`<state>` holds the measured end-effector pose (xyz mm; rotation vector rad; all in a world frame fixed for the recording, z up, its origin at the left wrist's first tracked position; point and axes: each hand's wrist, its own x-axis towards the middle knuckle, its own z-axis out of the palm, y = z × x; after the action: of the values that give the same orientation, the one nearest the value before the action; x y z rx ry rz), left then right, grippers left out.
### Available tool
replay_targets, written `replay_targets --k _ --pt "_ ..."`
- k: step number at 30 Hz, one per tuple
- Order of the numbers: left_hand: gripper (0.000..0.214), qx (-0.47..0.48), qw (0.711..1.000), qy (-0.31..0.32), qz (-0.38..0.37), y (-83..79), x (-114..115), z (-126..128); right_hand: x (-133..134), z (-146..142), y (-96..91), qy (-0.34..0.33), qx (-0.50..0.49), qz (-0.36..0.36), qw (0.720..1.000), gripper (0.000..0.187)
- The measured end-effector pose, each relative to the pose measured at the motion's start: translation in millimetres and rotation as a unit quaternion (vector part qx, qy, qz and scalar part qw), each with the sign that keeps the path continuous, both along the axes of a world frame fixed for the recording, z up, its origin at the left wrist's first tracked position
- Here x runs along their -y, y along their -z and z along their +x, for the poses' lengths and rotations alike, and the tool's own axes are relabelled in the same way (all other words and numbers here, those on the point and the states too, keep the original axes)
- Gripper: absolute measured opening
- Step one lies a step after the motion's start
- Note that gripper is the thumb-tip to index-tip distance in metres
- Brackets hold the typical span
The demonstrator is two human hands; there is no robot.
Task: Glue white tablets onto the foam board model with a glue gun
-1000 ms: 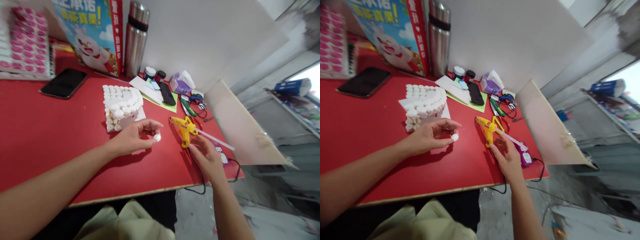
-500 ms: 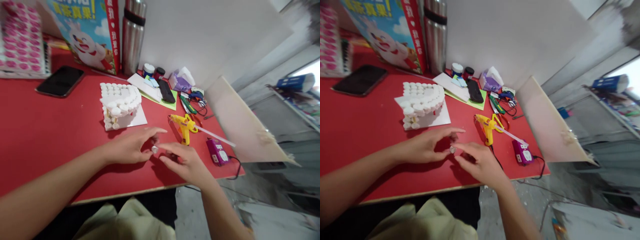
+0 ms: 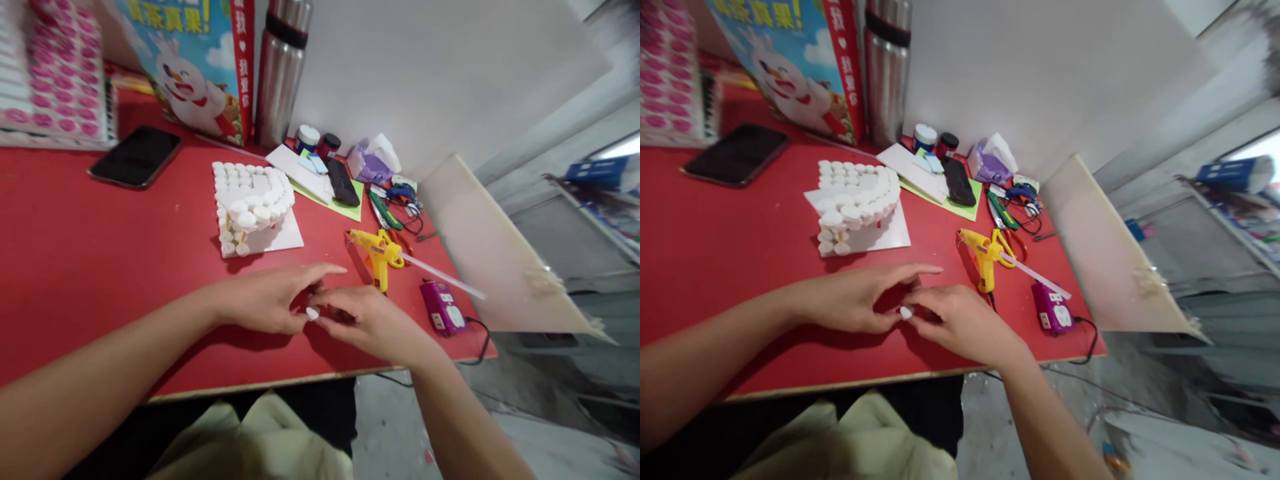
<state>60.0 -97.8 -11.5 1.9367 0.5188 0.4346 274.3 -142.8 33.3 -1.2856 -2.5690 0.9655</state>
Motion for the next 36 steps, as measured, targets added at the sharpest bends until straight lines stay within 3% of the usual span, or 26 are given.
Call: replay_targets --k 5,8,11,13,15,19,21,27,36 --pt "0.076 -0.003 0.999 -0.018 0.036 -8.8 -1 -4 -4 2 -2.5 0.053 -0.06 -0.04 0.996 0.013" --pt "0.071 -0.052 0.99 -0.063 0.114 -17.5 4 -18 -10 8 2.3 0.14 -0.156 -0.066 0.976 0.012" --pt "0.055 -0.086 0.963 -0.142 0.214 -24.2 14 -39 -23 3 13.1 0.228 -0.235 -0.056 0.943 0.017" --pt "0.033 -0.028 0.941 -0.185 0.283 -26.3 21 -53 -35 -11 22.5 0.248 -0.262 -0.036 0.932 0.02" --pt "0.024 0.07 0.908 -0.282 0.303 -25.9 24 -64 -49 -32 32.3 0.247 -0.273 -0.011 0.93 0.021" --pt "0.027 0.218 0.791 -0.537 0.198 -17.4 13 -72 -73 -76 51.1 0.238 -0.232 0.047 0.942 0.015" --pt "0.025 0.249 0.756 -0.588 0.143 -10.9 2 -74 -79 -90 59.3 0.235 -0.205 0.07 0.948 0.011" --pt "0.021 0.224 0.752 -0.618 0.058 7.0 -15 -72 -78 -100 73.7 0.249 -0.186 0.102 0.945 0.012" --pt "0.015 0.226 0.742 -0.625 -0.082 23.4 -23 -65 -78 -107 73.8 0.242 -0.082 0.182 0.949 0.011"
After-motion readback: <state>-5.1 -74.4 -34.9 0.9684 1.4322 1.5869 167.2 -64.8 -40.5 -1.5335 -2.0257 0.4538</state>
